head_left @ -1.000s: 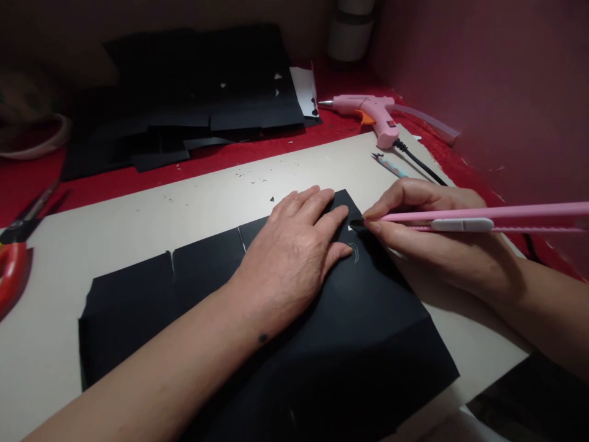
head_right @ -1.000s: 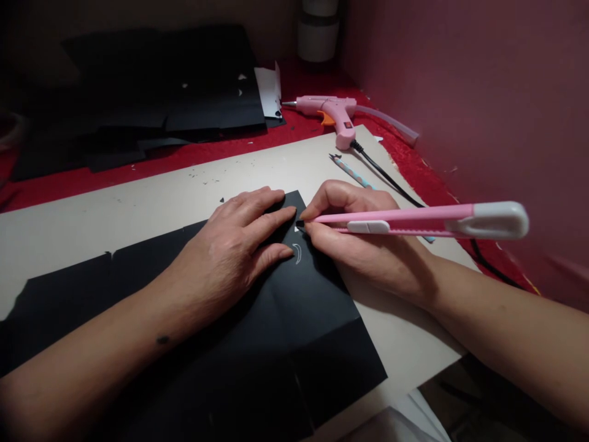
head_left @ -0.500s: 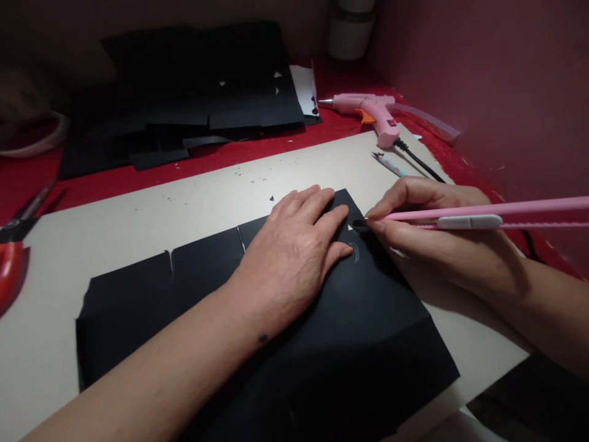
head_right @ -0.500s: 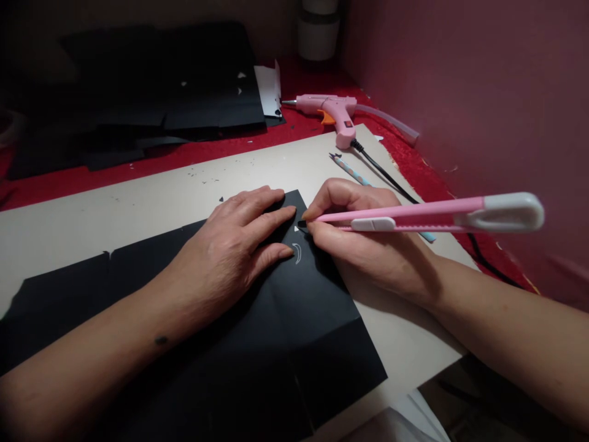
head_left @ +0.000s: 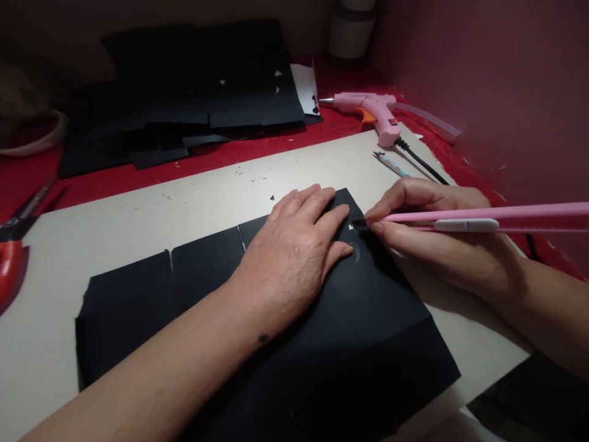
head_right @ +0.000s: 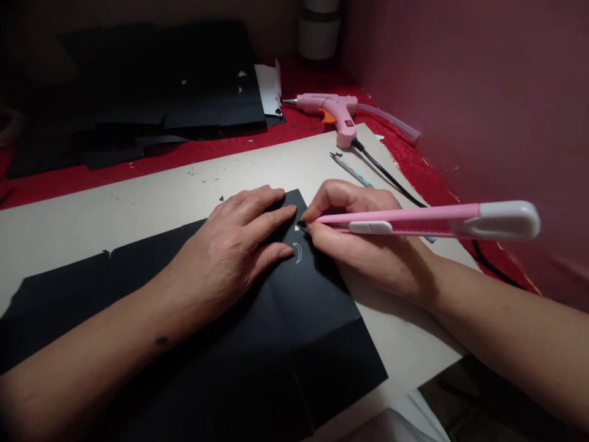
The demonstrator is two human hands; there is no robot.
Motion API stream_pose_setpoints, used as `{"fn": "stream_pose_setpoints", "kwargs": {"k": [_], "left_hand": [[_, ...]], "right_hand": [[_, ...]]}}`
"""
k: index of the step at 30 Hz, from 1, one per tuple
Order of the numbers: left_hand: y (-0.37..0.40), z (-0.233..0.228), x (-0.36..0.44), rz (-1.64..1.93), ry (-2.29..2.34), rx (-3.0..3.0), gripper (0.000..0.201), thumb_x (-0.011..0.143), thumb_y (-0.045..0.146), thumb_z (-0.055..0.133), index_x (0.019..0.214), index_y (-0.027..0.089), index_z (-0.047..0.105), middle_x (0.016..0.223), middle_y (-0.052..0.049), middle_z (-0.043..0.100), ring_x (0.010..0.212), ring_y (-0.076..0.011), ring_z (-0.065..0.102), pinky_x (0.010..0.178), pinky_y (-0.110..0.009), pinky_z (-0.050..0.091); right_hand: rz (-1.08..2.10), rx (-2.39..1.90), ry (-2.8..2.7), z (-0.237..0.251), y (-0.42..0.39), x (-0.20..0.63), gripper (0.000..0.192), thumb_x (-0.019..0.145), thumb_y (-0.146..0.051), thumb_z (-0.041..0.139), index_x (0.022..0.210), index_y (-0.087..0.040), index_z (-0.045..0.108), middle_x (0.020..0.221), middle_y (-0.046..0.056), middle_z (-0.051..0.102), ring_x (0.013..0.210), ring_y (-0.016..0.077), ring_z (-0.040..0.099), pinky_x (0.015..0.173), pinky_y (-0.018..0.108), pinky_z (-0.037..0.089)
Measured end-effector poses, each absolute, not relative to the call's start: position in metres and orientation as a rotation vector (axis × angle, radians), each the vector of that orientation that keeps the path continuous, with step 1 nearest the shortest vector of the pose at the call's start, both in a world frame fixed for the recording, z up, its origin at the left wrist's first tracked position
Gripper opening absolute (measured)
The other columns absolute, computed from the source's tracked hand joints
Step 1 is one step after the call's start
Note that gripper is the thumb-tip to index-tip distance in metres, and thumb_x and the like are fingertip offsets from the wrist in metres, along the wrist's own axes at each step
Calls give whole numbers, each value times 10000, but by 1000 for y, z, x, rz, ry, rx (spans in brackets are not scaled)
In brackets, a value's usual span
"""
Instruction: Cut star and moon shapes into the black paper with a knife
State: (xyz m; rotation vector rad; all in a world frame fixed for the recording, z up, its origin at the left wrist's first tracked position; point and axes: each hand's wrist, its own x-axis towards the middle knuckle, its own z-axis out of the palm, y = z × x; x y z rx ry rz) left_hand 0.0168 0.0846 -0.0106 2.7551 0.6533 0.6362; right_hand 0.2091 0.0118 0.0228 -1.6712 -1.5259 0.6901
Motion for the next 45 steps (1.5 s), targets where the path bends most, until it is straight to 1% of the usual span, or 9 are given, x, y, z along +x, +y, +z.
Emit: {"fn": "stream_pose_setpoints", "kwargs": {"k": [4, 8, 12, 21, 25, 28, 35, 39, 45], "left_hand": [[85, -10, 17, 633, 654, 2750, 392, 943, 303, 672, 1262, 76, 648, 1393, -195, 598, 1335, -367, 523, 1130, -552, 421], [85, -11, 17, 657, 637, 2732, 408, 928, 301, 688, 1248, 49, 659, 1376, -211, 604, 1325, -395, 529, 1127, -568, 418], [85, -11, 17, 671, 634, 2736, 411, 933, 303, 680, 1253, 45, 657, 1371, -212, 609, 1324, -394, 533, 1124, -563, 425], [85, -11, 17, 653, 658, 2760, 397, 935, 322, 678, 1246, 76, 659, 1384, -195, 606, 1328, -373, 532, 1125, -555, 428], [85, -10, 17, 650, 650, 2756, 389, 933, 295, 681, 1244, 63, 662, 1376, -202, 610, 1318, -383, 539, 1118, -557, 433], [85, -10, 17, 651, 650, 2752, 404, 930, 318, 685, 1246, 67, 662, 1377, -196, 610, 1321, -383, 536, 1122, -551, 431], [85, -11, 17, 637, 664, 2758, 415, 945, 339, 666, 1269, 81, 649, 1394, -188, 602, 1339, -369, 525, 1136, -548, 420], [85, -10, 16, 624, 660, 2759, 436, 950, 331, 659, 1294, 65, 640, 1405, -207, 594, 1333, -387, 532, 1124, -571, 427], [85, -9, 15, 609, 651, 2758, 442, 950, 328, 659, 1301, 60, 643, 1407, -221, 590, 1333, -410, 531, 1109, -593, 437]], "right_hand": [[700, -1676, -1506, 23, 10, 209, 79, 767, -175, 701, 718, -228, 668, 688, -51, 657, 641, 113, 563, 530, 250, 368], [681, -1684, -1500, 22, 9, 209, 77, 786, -176, 705, 751, -241, 684, 729, -61, 676, 677, 102, 575, 546, 236, 379], [672, -1671, -1531, 21, 9, 210, 70, 803, -177, 697, 774, -240, 685, 740, -67, 673, 687, 93, 579, 563, 229, 386], [730, -1690, -1468, 19, 9, 210, 65, 778, -184, 695, 764, -246, 686, 714, -35, 668, 667, 142, 582, 532, 257, 402], [729, -1686, -1485, 19, 9, 211, 85, 790, -163, 687, 762, -243, 681, 721, -46, 666, 683, 123, 578, 560, 244, 412], [715, -1671, -1509, 19, 10, 211, 92, 786, -148, 686, 761, -236, 680, 726, -56, 662, 674, 103, 564, 554, 231, 396], [676, -1684, -1421, 26, 10, 205, 53, 770, -204, 713, 735, -232, 685, 716, -39, 670, 639, 115, 576, 525, 244, 383], [662, -1641, -1422, 27, 10, 206, 70, 787, -186, 705, 729, -216, 679, 714, -42, 677, 630, 91, 592, 540, 217, 409], [723, -1640, -1411, 26, 9, 208, 69, 810, -208, 709, 746, -214, 684, 710, -32, 672, 610, 91, 578, 517, 216, 408]]}}
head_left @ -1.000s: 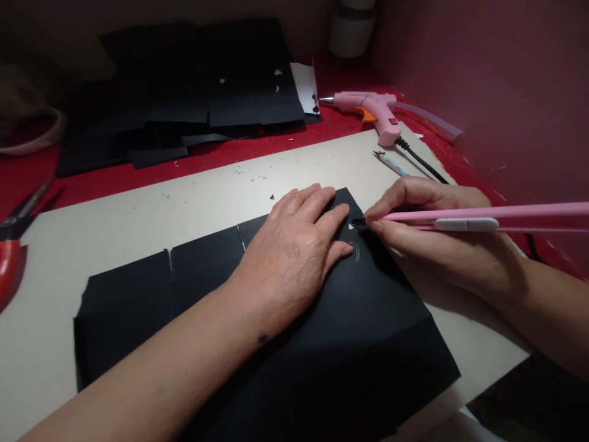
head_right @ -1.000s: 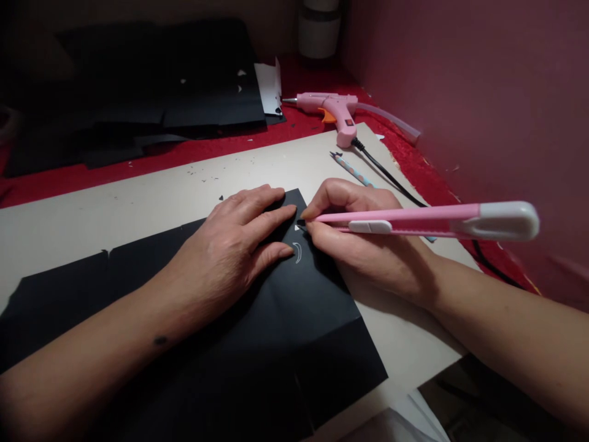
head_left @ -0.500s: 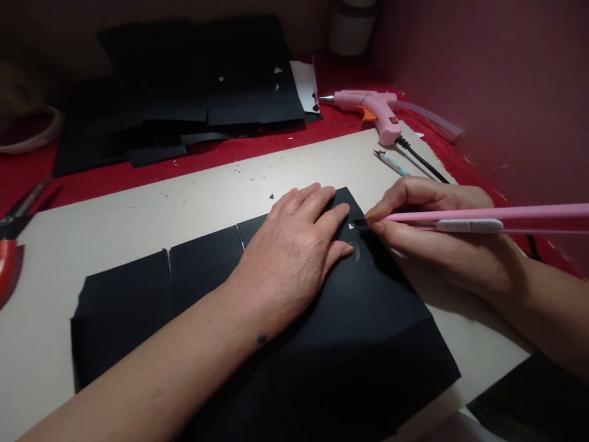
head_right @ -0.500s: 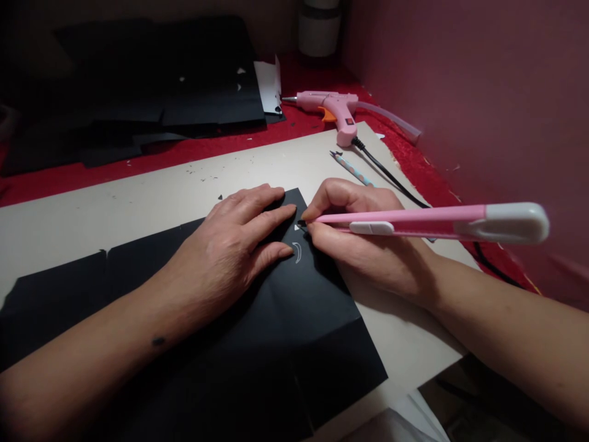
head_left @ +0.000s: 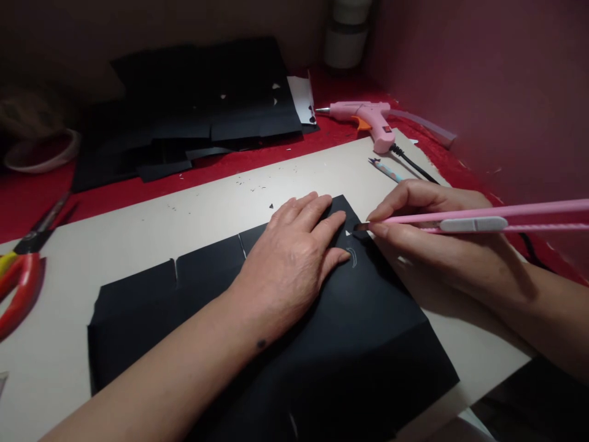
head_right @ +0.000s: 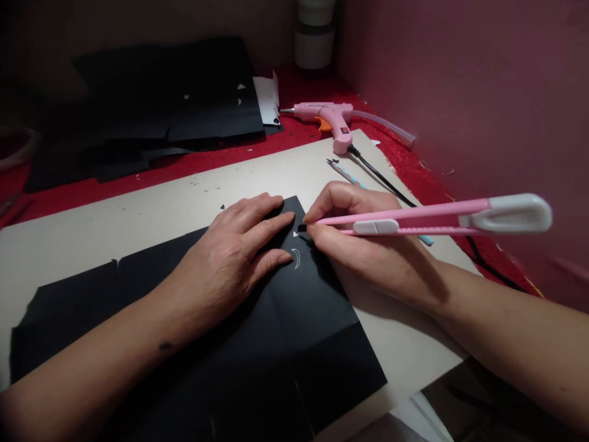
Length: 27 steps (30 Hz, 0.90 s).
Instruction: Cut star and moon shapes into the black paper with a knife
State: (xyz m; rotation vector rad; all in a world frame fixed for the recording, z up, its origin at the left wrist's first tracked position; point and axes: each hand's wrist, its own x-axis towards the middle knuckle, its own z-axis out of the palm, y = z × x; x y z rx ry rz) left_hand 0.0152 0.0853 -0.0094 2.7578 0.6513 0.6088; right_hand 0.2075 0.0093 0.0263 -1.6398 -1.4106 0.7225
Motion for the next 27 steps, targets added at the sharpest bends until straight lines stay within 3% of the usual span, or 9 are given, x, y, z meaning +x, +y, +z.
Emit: {"fn": "stream_pose_setpoints", "kwargs": {"k": [5, 8, 14, 18, 21, 23, 27], "left_hand": [[86, -5, 15, 518, 683, 2736, 420, 968, 269, 627, 1342, 78, 614, 1460, -203, 557, 1389, -378, 489, 1161, -577, 387], [89, 4, 15, 387, 724, 2636, 375, 1010, 198, 513, 1368, 123, 595, 1503, -151, 537, 1440, -302, 449, 1202, -539, 344], [98, 44, 9, 473, 916, 2507, 333, 987, 146, 537, 1299, 120, 651, 1313, -87, 694, 1227, -217, 638, 1076, -375, 497], [97, 62, -1, 319, 956, 2577, 309, 947, 204, 631, 1247, 152, 685, 1188, -73, 738, 1085, -259, 696, 952, -420, 568], [85, 55, -9, 229, 827, 2668, 310, 940, 221, 649, 1240, 151, 683, 1203, -100, 712, 1060, -252, 694, 912, -401, 590], [74, 43, -13, 253, 753, 2796, 386, 922, 249, 691, 1284, 117, 654, 1301, -161, 656, 1165, -280, 654, 972, -409, 572], [58, 18, -17, 220, 772, 2944, 594, 881, 338, 755, 1352, 17, 589, 1426, -290, 539, 1346, -432, 513, 1081, -560, 480]], "right_hand": [[839, -1549, -1236, 28, 7, 200, 68, 845, -299, 727, 879, -241, 717, 680, -36, 686, 593, 94, 605, 533, 217, 450], [936, -1465, -1210, 24, 4, 200, 129, 873, -361, 720, 970, -286, 758, 719, -30, 733, 662, 112, 677, 624, 232, 512], [1057, -1441, -1256, 18, 1, 207, 129, 900, -384, 701, 995, -323, 764, 769, -42, 764, 710, 100, 710, 641, 203, 523], [1021, -1443, -1293, 18, 4, 209, 142, 896, -393, 695, 976, -294, 759, 762, -29, 758, 701, 117, 711, 632, 224, 529], [1006, -1464, -1304, 18, 5, 209, 189, 876, -438, 697, 962, -282, 759, 742, -12, 753, 684, 142, 705, 611, 252, 524], [996, -1472, -1307, 18, 6, 210, 203, 858, -446, 705, 947, -273, 762, 734, -3, 748, 689, 157, 702, 622, 271, 524], [1009, -1471, -1297, 22, 5, 210, 213, 829, -428, 720, 932, -248, 769, 744, 12, 749, 711, 169, 699, 651, 286, 527]]}}
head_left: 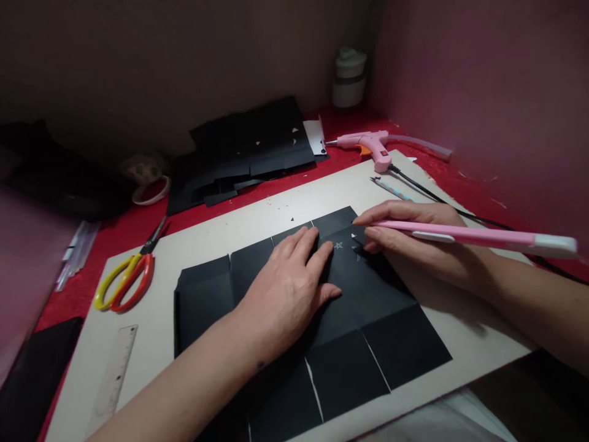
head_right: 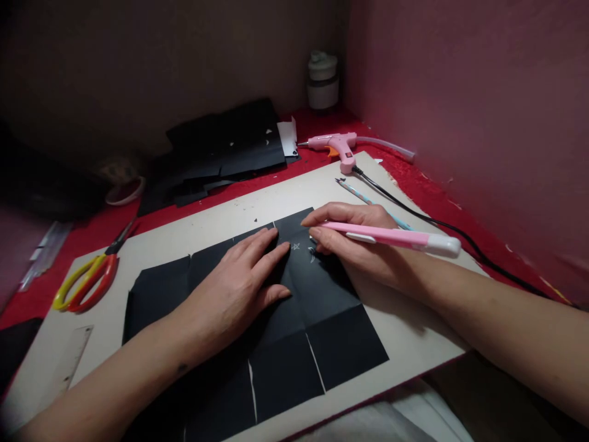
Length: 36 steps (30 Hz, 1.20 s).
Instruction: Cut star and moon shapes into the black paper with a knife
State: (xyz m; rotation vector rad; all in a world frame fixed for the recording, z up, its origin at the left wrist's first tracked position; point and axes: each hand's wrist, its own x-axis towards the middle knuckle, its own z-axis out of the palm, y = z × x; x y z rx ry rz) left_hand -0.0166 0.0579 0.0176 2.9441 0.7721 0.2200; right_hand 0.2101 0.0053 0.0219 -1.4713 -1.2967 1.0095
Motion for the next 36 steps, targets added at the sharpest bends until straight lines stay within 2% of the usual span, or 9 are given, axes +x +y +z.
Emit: {"fn": "stream_pose_setpoints", "kwargs": {"k": [6, 10, 14, 19, 23, 29, 36], "left_hand": [[52, 19, -13, 127, 800, 3000, 576, 919, 355, 706, 1354, -3, 584, 1429, -315, 529, 1337, -456, 518, 1065, -577, 483], [46, 31, -7, 46, 790, 3013, 468, 928, 293, 691, 1279, -10, 626, 1358, -283, 584, 1237, -406, 591, 1009, -525, 532], [42, 35, 1, -19, 732, 3038, 357, 957, 231, 625, 1246, 22, 652, 1299, -233, 622, 1155, -357, 618, 959, -484, 554], [41, 32, 4, -82, 644, 3094, 425, 988, 233, 544, 1361, 32, 591, 1296, -244, 630, 1097, -362, 634, 913, -512, 557], [38, 22, 3, 55, 616, 3149, 501, 1006, 338, 520, 1391, 21, 568, 1306, -272, 622, 1116, -384, 638, 915, -525, 556], [33, 2, 1, 331, 604, 3143, 474, 1019, 271, 436, 1347, -33, 596, 1365, -351, 575, 1287, -467, 570, 1036, -588, 491], [34, -6, 0, 412, 611, 3048, 485, 1047, 261, 354, 1385, -6, 576, 1463, -322, 498, 1387, -441, 460, 1091, -581, 463]], "right_hand": [[1094, -1476, -1237, 30, 2, 207, 195, 809, -405, 736, 865, -230, 802, 662, -10, 688, 603, 110, 585, 517, 232, 419], [1099, -1555, -1220, 29, 2, 204, 156, 815, -344, 713, 877, -214, 773, 655, -10, 666, 579, 106, 548, 489, 235, 375], [1070, -1579, -1193, 23, 3, 205, 138, 825, -318, 722, 921, -221, 705, 657, -35, 614, 581, 98, 523, 496, 230, 369], [965, -1571, -1282, 18, -1, 210, 129, 867, -336, 696, 833, -216, 662, 721, -25, 619, 636, 102, 521, 543, 240, 386], [886, -1580, -1372, 16, -7, 212, 149, 869, -360, 694, 824, -219, 679, 797, 14, 652, 727, 147, 572, 608, 271, 442], [840, -1576, -1325, 14, -5, 210, 143, 821, -348, 756, 822, -222, 688, 813, 8, 674, 726, 135, 604, 616, 248, 471], [880, -1681, -1421, 22, -1, 212, 139, 814, -366, 758, 817, -230, 733, 809, 9, 722, 723, 132, 640, 603, 224, 499]]}}
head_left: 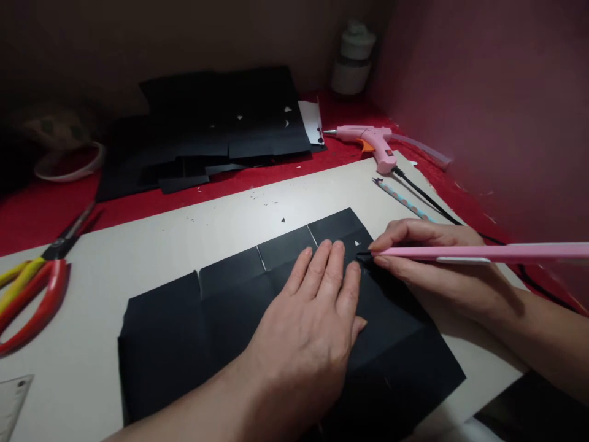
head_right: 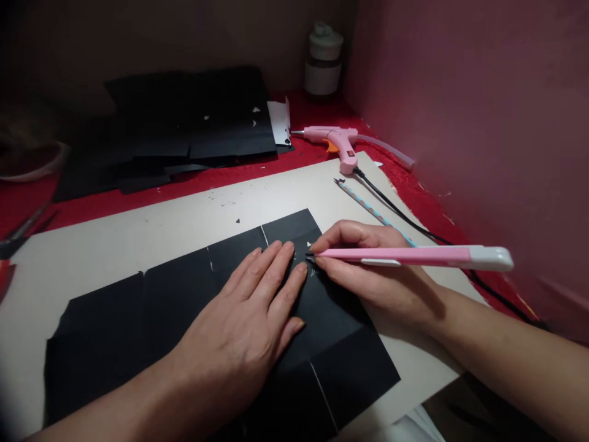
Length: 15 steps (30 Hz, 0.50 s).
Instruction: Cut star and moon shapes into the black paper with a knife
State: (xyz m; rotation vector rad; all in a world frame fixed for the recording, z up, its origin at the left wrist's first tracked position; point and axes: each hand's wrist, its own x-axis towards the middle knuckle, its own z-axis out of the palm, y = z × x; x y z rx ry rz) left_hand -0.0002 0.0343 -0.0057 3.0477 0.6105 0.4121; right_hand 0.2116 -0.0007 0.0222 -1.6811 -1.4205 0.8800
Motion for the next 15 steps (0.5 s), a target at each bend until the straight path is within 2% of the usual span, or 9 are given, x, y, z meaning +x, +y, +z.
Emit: {"fn": "stream_pose_setpoints", "kwargs": {"k": [5, 15], "left_hand": [[34, -6, 0, 431, 635, 3006, 480, 1035, 257, 380, 1398, 10, 575, 1480, -338, 458, 1405, -449, 413, 1099, -577, 453], [34, -4, 1, 457, 674, 2972, 456, 1016, 263, 422, 1358, 40, 625, 1464, -309, 488, 1385, -424, 458, 1093, -553, 468]], "right_hand": [[835, -1724, -1429, 24, 0, 211, 127, 806, -359, 754, 796, -233, 736, 787, 12, 728, 682, 135, 643, 564, 228, 496], [821, -1769, -1420, 25, 0, 208, 117, 799, -371, 749, 769, -258, 741, 757, 12, 726, 645, 150, 645, 520, 246, 486]]}}
